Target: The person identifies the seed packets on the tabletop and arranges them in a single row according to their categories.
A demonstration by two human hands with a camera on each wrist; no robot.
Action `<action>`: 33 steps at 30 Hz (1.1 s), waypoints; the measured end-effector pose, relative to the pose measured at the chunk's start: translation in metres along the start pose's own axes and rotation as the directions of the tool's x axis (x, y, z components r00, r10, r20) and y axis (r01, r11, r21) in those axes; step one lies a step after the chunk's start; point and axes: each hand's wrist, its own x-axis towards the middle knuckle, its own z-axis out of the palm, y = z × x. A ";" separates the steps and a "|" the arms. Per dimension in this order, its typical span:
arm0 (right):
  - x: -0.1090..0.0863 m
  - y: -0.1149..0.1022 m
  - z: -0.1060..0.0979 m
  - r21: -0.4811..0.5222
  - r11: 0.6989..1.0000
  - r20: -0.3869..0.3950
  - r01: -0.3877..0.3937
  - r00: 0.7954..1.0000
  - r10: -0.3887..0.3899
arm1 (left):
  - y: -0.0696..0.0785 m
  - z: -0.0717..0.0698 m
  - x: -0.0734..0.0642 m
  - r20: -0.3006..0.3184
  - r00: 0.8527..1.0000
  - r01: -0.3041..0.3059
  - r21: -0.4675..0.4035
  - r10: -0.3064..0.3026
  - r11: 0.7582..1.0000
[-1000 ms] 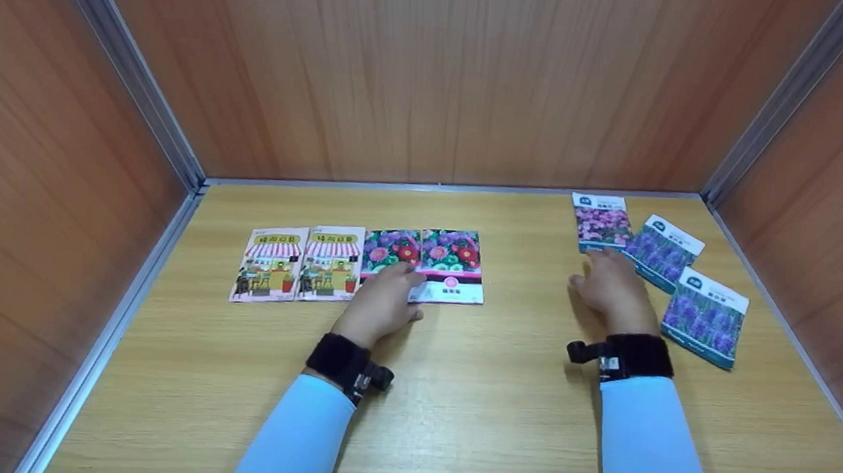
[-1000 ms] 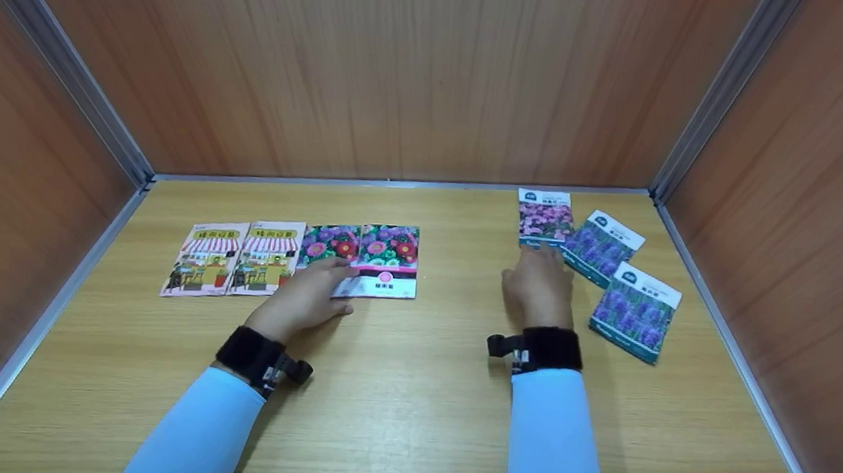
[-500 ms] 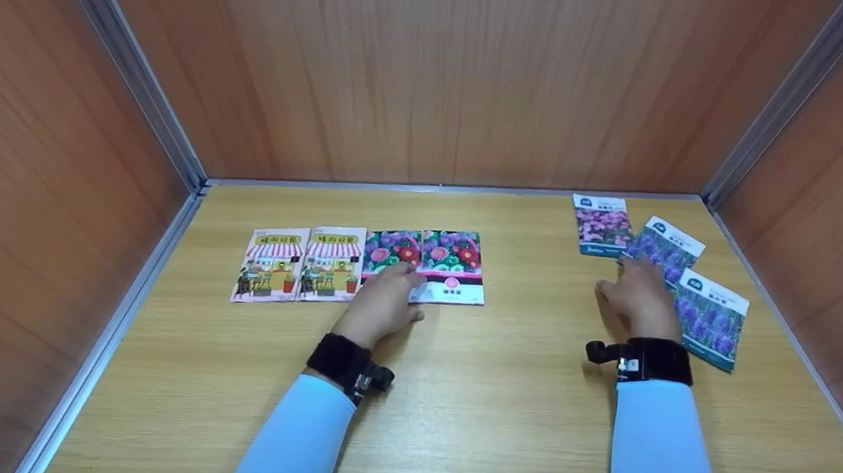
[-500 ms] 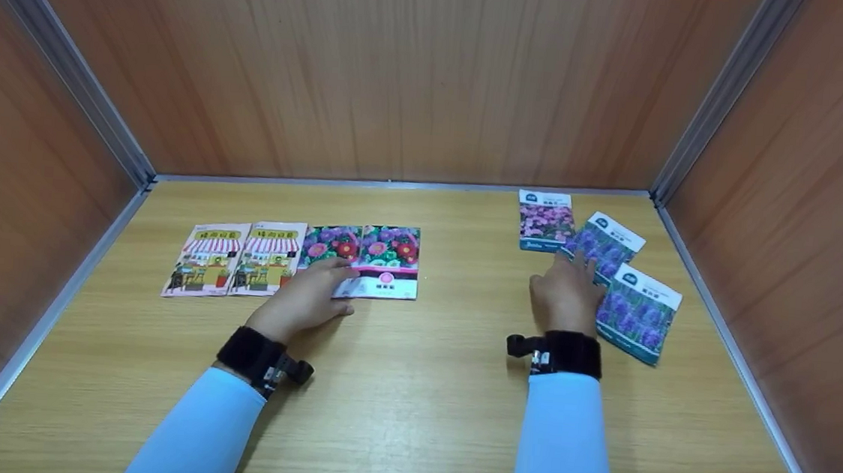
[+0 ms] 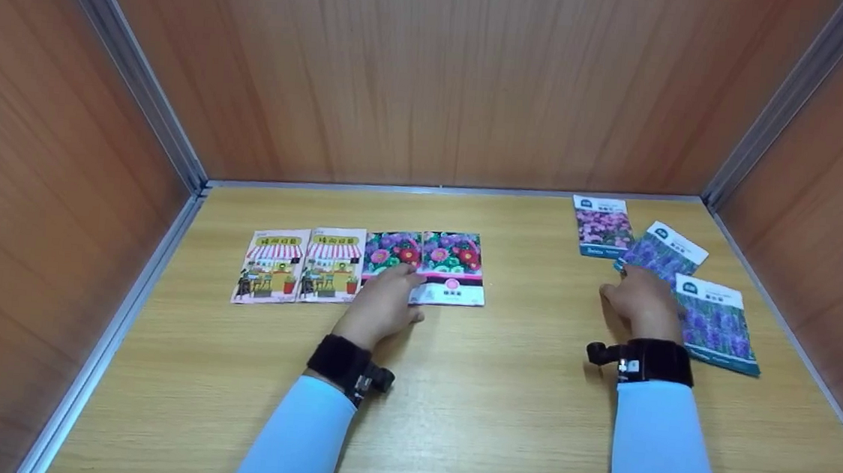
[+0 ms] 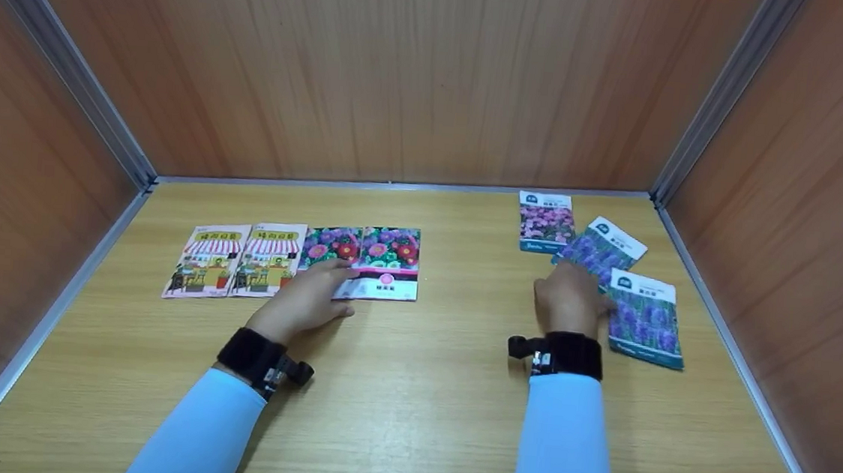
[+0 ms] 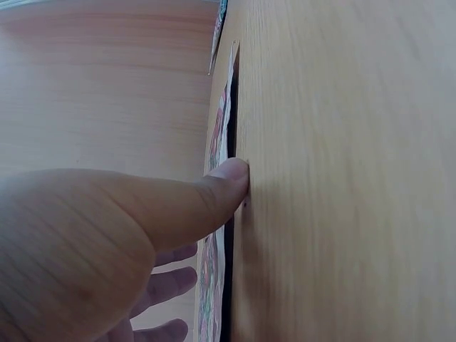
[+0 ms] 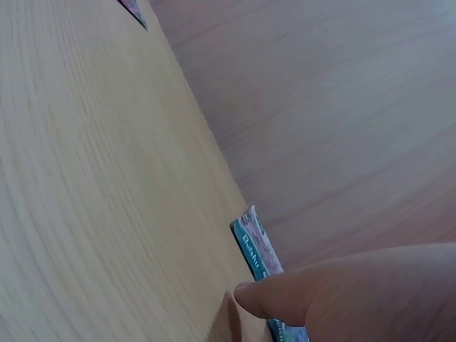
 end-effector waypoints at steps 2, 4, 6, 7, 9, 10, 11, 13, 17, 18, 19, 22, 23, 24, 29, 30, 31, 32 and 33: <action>-0.003 -0.005 -0.002 -0.017 1.000 0.003 -0.008 1.000 0.009 | 0.000 0.000 0.000 0.000 1.000 0.000 -0.001 0.000 1.000; -0.005 -0.011 -0.004 -0.019 1.000 0.014 -0.015 1.000 0.016 | 0.000 0.000 0.000 -0.001 1.000 -0.001 0.000 0.001 1.000; -0.008 -0.015 -0.005 -0.033 0.999 0.034 -0.011 0.999 0.012 | 0.000 0.000 -0.001 -0.004 1.000 -0.003 -0.001 0.003 1.000; -0.009 -0.017 -0.005 -0.038 0.999 0.045 -0.008 0.999 0.010 | 0.000 0.000 -0.001 -0.008 1.000 -0.005 0.002 0.005 1.000; -0.012 -0.022 -0.004 -0.047 0.999 0.063 -0.005 0.998 0.008 | 0.000 0.001 -0.001 -0.016 1.000 -0.008 0.004 0.008 1.000; -0.013 -0.024 -0.003 -0.053 0.999 0.066 -0.001 0.998 0.005 | 0.000 0.001 -0.001 -0.020 1.000 -0.009 0.004 0.009 1.000; -0.014 -0.026 -0.002 -0.065 0.998 0.063 0.013 0.998 -0.009 | 0.000 0.001 -0.001 -0.024 1.000 -0.011 0.005 0.011 1.000; -0.016 -0.031 0.000 -0.075 0.996 0.054 0.036 0.998 -0.032 | 0.000 0.001 -0.001 -0.028 0.999 -0.015 0.007 0.015 1.000; -0.019 -0.041 0.005 -0.110 0.987 0.037 0.113 0.993 -0.110 | -0.001 0.000 0.000 -0.028 0.999 -0.018 0.012 0.018 1.000; -0.019 -0.043 0.007 -0.113 0.985 0.039 0.133 0.991 -0.129 | -0.001 0.000 0.000 -0.028 0.999 -0.018 0.013 0.018 1.000; -0.019 -0.046 0.008 -0.115 0.981 0.045 0.156 0.987 -0.152 | -0.001 0.000 0.000 -0.027 0.999 -0.018 0.014 0.018 1.000; -0.018 -0.052 0.014 -0.107 0.970 0.065 0.219 0.975 -0.213 | -0.001 0.000 0.000 -0.021 1.000 -0.011 0.013 0.011 1.000; -0.018 -0.055 0.016 -0.105 0.965 0.072 0.241 0.969 -0.235 | -0.001 0.000 0.000 -0.019 1.000 -0.008 0.012 0.008 1.000; -0.018 -0.057 0.018 -0.095 0.961 0.077 0.260 0.964 -0.253 | -0.001 0.000 0.000 -0.017 1.000 -0.006 0.011 0.006 1.000; -0.017 -0.069 0.028 -0.076 0.942 0.090 0.328 0.943 -0.321 | -0.001 0.000 0.000 -0.014 1.000 -0.001 0.010 0.001 1.000; -0.016 -0.071 0.030 -0.074 0.940 0.091 0.332 0.941 -0.325 | -0.001 0.000 0.000 -0.013 1.000 -0.002 0.010 0.002 1.000; -0.016 -0.074 0.032 -0.080 0.938 0.088 0.336 0.940 -0.329 | -0.001 0.000 0.000 -0.013 1.000 -0.002 0.010 0.002 1.000; -0.015 -0.076 0.034 -0.084 0.938 0.086 0.337 0.940 -0.330 | -0.001 0.000 0.000 -0.013 1.000 -0.002 0.008 0.002 1.000; -0.015 -0.079 0.036 -0.088 0.936 0.083 0.341 0.939 -0.334 | -0.001 0.000 0.000 -0.014 1.000 -0.004 0.008 0.004 1.000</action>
